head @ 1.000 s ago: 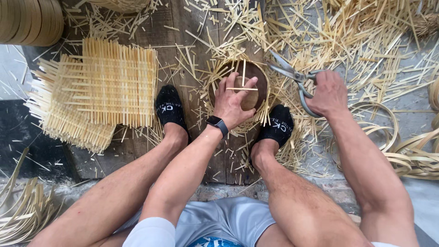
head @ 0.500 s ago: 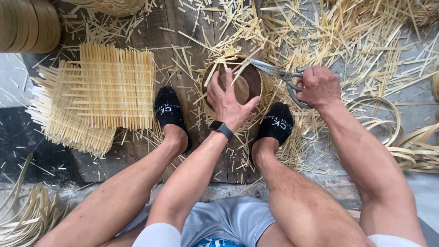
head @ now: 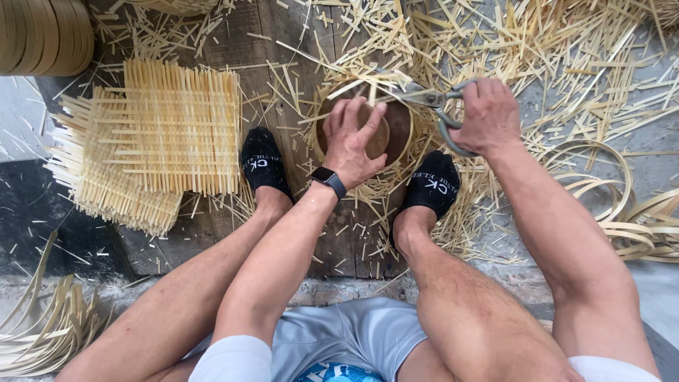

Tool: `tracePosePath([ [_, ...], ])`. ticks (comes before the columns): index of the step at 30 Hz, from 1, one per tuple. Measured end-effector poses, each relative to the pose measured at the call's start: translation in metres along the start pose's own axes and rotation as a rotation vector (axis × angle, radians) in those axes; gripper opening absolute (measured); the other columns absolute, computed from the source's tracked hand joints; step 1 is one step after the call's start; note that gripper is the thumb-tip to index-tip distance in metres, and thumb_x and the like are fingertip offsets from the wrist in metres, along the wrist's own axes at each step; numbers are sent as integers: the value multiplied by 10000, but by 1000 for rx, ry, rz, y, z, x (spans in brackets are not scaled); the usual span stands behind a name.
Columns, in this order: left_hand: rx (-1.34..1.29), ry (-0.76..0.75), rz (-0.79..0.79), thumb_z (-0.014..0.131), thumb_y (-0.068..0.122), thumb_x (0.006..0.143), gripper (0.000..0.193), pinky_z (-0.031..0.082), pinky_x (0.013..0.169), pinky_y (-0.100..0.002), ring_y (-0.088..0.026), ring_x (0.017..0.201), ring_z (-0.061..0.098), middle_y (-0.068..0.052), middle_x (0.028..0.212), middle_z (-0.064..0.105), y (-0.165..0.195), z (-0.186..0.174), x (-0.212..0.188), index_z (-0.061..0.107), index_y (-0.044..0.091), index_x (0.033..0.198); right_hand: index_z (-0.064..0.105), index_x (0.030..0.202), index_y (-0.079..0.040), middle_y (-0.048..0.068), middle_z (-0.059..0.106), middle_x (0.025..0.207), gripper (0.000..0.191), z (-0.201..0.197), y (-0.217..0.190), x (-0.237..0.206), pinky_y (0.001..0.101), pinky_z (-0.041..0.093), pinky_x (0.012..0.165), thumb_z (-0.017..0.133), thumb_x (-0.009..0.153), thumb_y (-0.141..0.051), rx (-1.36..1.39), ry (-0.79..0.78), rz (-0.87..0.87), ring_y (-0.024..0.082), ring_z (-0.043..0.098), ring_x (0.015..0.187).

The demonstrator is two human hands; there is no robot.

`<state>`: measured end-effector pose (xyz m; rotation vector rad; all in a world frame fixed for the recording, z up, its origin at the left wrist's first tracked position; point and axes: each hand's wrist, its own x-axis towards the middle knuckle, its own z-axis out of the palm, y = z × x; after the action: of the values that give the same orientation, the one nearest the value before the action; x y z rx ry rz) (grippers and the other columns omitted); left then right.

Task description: The person sits on the floor of a bamboo workshop and finishes woven bamboo basket lids. They hold a woven disc on a round wooden mold, trim the overhanging edge with scissors, fit and press a thin bamboo rim ring around the edge, then stack the finished basket with others.

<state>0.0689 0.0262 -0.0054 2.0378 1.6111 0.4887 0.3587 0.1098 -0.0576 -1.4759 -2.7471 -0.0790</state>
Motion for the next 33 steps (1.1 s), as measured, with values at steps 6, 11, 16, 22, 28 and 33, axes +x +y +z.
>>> tracePosePath([
  [6,85,-57,72,935,283,558,1027,250,1205,-597,-385,1441,309,-126,1521,360,-1,-8,5,490,272,1483,656,890,-52,78,593,801,185,0,-2,3,321,502,613,666,903,-237,96,-189,77,188,574,718],
  [11,-158,300,-434,962,351,601,1096,289,1176,-594,-428,1395,308,-167,1486,327,31,14,-4,409,205,1536,645,858,-42,93,579,787,350,0,4,1,326,513,615,703,796,-381,-25,-46,14,198,569,721],
  [16,-65,192,-297,920,275,596,1063,362,1130,-576,-433,1421,321,-153,1530,338,20,18,-6,415,226,1530,640,833,-49,74,597,799,221,6,2,2,323,508,626,713,820,-258,34,-92,42,189,586,774],
  [22,-71,91,-115,912,253,606,1069,347,1152,-572,-417,1417,320,-147,1532,344,4,4,-6,409,244,1549,655,922,-42,93,595,831,315,3,7,-4,335,500,606,735,838,-335,80,-17,9,204,581,752],
  [28,10,-111,44,900,237,579,1097,312,1202,-571,-417,1442,322,-127,1535,352,-5,-8,2,395,249,1552,656,895,-51,81,618,794,293,-3,3,1,330,515,614,638,985,-329,52,-265,69,188,597,750],
  [33,-112,254,-323,928,299,580,1215,293,1171,-595,-460,1390,315,-186,1514,281,25,13,0,247,185,1580,648,861,-42,101,621,789,434,-9,13,-1,336,514,619,690,882,-474,7,-120,-26,210,592,725],
])
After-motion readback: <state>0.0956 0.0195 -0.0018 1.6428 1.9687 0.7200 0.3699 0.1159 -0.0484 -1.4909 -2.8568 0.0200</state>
